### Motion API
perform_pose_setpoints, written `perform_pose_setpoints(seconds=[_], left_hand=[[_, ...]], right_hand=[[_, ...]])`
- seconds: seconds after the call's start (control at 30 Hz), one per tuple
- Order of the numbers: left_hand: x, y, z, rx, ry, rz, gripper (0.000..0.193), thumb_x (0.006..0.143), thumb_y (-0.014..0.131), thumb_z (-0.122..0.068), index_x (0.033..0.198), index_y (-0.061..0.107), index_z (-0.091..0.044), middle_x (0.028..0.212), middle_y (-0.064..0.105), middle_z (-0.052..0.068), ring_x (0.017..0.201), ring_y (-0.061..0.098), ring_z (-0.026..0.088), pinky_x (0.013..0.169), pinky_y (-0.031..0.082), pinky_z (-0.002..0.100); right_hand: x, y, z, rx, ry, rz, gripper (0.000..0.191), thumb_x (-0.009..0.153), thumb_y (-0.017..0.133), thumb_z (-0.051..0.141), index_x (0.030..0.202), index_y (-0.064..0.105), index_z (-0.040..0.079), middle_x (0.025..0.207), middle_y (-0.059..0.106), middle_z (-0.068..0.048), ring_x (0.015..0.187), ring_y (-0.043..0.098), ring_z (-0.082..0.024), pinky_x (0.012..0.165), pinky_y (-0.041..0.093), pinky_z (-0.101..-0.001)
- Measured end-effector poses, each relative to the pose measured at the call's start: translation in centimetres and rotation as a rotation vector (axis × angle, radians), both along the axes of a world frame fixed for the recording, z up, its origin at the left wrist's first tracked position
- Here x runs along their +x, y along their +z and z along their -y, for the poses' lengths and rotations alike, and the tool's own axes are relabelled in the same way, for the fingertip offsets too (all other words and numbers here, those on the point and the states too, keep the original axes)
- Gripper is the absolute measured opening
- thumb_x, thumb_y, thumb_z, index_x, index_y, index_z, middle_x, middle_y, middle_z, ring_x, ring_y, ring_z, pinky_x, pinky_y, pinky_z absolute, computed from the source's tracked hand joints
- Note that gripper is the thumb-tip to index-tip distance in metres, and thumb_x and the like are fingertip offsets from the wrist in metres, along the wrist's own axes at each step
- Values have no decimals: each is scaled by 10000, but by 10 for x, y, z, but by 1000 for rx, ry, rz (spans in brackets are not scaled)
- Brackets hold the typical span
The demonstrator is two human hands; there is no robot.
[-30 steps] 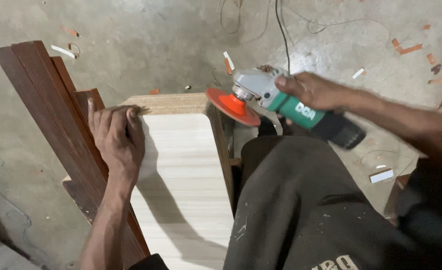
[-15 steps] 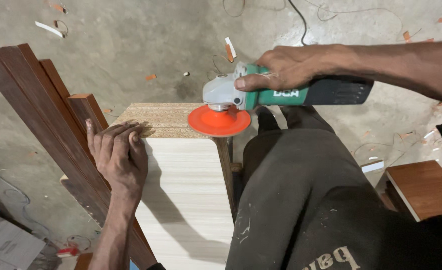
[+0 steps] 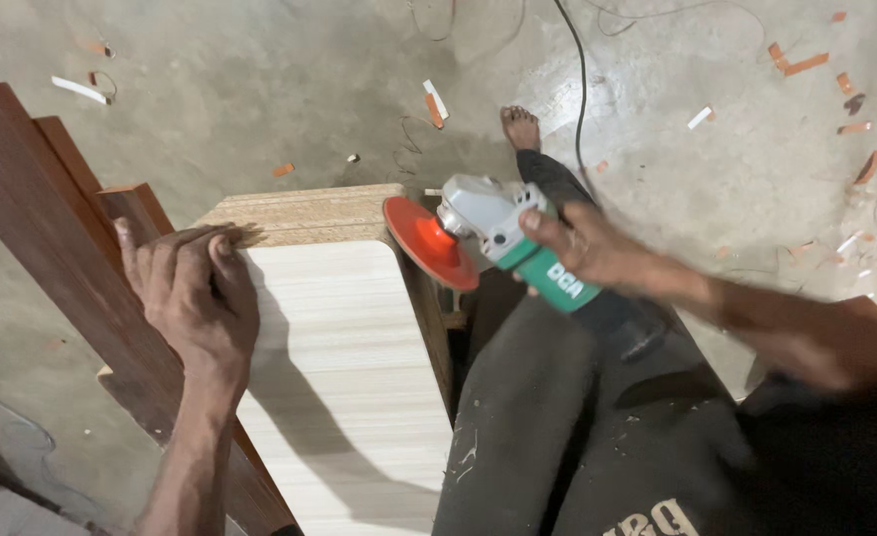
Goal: The person uses an angle grinder with a sanding disc to smooth the edges and corners of a rectangular wooden board. They hold the board steady with one hand while operating the tool with the other, then briefly reposition the board before continuing to sand additional edges.
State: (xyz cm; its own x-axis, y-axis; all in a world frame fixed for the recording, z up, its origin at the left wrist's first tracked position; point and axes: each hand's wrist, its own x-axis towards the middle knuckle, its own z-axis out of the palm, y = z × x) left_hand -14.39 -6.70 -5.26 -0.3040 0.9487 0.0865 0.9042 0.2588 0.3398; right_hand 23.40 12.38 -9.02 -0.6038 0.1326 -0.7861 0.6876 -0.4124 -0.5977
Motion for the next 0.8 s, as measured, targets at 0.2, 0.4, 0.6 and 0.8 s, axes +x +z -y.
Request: perform_pose_setpoints(seconds=[0.2, 0.4, 0.6, 0.8], left_hand=[[-1, 4, 9, 9, -5, 26, 236, 1206, 541, -112, 1032, 681, -35, 1056, 708, 84, 1072, 644, 205, 1348, 253, 506], [-1, 3, 8, -7, 12, 3, 268, 1211, 504, -146, 1043, 695, -63, 1064, 708, 71, 1062, 654, 182, 1352, 268, 500], [6, 11, 5, -31, 44, -17, 301, 1208, 513, -208, 1003, 692, -80, 1044, 733, 48, 1054, 673, 196, 1315, 275, 522], [13, 26, 3, -102, 45, 11, 304, 1236, 509, -194, 1014, 667, -59, 1065, 731, 47, 1086, 664, 204, 1337, 262, 527]], right_hand=[[5, 15, 52, 40, -233, -89, 981, 815, 316, 852, 1104, 640, -27, 825, 740, -157, 664, 787, -217, 532, 691, -373], [-9, -13, -38, 6, 53, 109, 842, 814, 352, 773, 1155, 629, 56, 790, 765, -101, 598, 778, -187, 518, 672, -342], [-83, -38, -126, 327, 622, 75, 877, 820, 297, 827, 1088, 703, 97, 660, 650, -131, 647, 746, -257, 469, 586, -446], [-136, -33, -140, 274, 712, -19, 895, 777, 384, 877, 1069, 713, 99, 611, 671, -49, 664, 734, -225, 511, 579, -414]])
